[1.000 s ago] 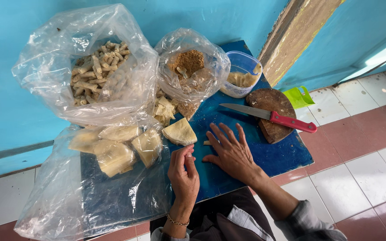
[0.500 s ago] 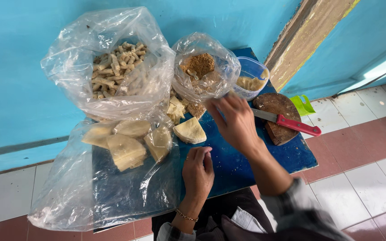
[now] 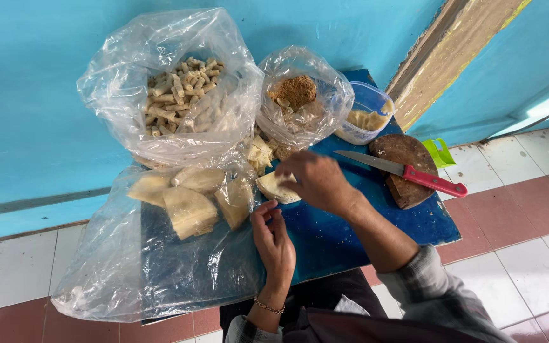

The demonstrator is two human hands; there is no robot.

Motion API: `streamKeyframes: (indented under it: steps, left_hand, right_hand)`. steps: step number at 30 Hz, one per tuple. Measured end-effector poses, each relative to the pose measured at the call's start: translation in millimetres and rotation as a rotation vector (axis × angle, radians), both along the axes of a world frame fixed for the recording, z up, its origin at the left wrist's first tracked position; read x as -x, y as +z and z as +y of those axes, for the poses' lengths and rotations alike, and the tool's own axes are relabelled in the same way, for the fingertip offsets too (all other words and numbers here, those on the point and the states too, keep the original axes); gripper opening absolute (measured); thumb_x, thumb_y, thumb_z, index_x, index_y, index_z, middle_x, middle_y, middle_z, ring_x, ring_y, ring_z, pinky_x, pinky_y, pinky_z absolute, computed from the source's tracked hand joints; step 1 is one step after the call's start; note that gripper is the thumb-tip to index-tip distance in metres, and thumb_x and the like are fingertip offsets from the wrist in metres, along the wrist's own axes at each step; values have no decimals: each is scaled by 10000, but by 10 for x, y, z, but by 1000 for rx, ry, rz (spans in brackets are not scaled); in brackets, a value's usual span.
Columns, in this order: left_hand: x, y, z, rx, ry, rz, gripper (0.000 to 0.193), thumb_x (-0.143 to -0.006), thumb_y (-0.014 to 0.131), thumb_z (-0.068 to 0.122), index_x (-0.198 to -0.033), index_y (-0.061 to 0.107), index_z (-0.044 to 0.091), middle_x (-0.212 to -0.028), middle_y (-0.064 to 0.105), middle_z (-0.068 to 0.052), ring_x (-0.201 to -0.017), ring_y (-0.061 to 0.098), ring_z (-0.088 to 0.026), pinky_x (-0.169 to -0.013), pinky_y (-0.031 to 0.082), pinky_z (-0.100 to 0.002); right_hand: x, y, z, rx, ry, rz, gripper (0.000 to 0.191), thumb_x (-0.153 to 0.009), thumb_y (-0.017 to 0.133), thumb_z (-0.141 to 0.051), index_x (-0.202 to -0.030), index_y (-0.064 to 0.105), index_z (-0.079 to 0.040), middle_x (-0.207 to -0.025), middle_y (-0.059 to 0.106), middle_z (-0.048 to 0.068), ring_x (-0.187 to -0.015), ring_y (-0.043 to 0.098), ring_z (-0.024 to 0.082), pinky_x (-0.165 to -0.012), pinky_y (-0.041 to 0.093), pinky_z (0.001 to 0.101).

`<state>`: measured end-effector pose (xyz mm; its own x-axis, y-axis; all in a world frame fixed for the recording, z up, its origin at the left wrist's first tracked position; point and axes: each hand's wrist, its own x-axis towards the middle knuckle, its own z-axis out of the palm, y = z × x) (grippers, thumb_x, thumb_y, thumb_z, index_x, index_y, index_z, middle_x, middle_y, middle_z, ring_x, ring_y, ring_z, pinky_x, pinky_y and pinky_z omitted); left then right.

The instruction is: The person sits at a small blue table and fills triangular pastry pieces with a brown paste. They pick up a pastry piece, scoop filling from a plastic bag, spread the filling onto the pastry, and set the filled piece aside, repeating the cycle with pieces taken from a large bag of pastry pieces.

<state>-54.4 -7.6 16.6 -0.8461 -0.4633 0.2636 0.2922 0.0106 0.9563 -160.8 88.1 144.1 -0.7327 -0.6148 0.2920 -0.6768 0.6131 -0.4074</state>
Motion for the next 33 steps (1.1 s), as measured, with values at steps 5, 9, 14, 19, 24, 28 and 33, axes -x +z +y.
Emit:
streamKeyframes:
  steps: [5, 9, 14, 19, 24, 28, 33]
  left_hand:
    - [-12, -45, 7, -142, -23, -96, 253, -1041, 494, 53, -1287, 530, 13, -1256, 575, -108, -1078, 580, -189, -938, 509, -332]
    - [-22, 15, 2, 9, -8, -137, 278, -1024, 497, 33, -1294, 561, 10, -1240, 571, -134, -1064, 597, -232, -909, 510, -372]
    - [-39, 102, 10, 273, 33, -65, 363, -1017, 458, -7, -1375, 518, 2, -1294, 535, -181, -1100, 597, -285, -935, 524, -411]
    - [-24, 164, 20, 301, 18, -159, 409, -1005, 473, -7, -1413, 484, 22, -1354, 515, -205, -1185, 576, -336, -956, 515, -428]
    - [-17, 197, 82, 862, 54, -99, 511, -966, 551, 8, -1465, 444, -26, -1509, 482, -186, -1325, 495, -377, -1081, 452, -467]
    - [5, 197, 117, 1020, 4, -227, 606, -885, 599, 25, -1466, 438, -34, -1516, 465, -148, -1326, 490, -349, -1048, 439, -482]
    - [-2, 156, 124, 996, 22, -206, 547, -936, 597, 44, -1459, 450, -14, -1522, 462, -146, -1366, 481, -343, -1091, 423, -489]
  right_hand:
    - [2, -524, 206, 27, 15, -61, 186, -800, 788, -217, -948, 726, -123, -939, 701, 58, -864, 711, 279, -717, 574, 400]
    - [68, -666, 241, 34, -4, -108, 109, -881, 753, -233, -944, 752, -145, -936, 706, 55, -856, 717, 280, -709, 566, 408]
    - [24, -666, 196, 39, -16, -31, 199, -822, 769, -255, -917, 722, -87, -915, 682, 89, -855, 697, 312, -694, 559, 427]
    - [55, -659, 205, 58, -53, -48, 130, -867, 741, -231, -941, 770, -129, -950, 726, 59, -851, 726, 281, -710, 576, 395]
    - [205, -708, 208, 130, -177, -314, 243, -845, 765, -271, -1042, 778, -130, -928, 779, 70, -802, 764, 236, -688, 593, 357]
    - [292, -753, 223, 73, -208, -331, 210, -838, 761, -248, -1001, 801, -122, -880, 792, 79, -775, 761, 236, -676, 583, 358]
    - [403, -782, 276, 130, -224, -566, 205, -877, 742, -235, -1023, 799, -104, -823, 792, 79, -735, 771, 186, -672, 596, 331]
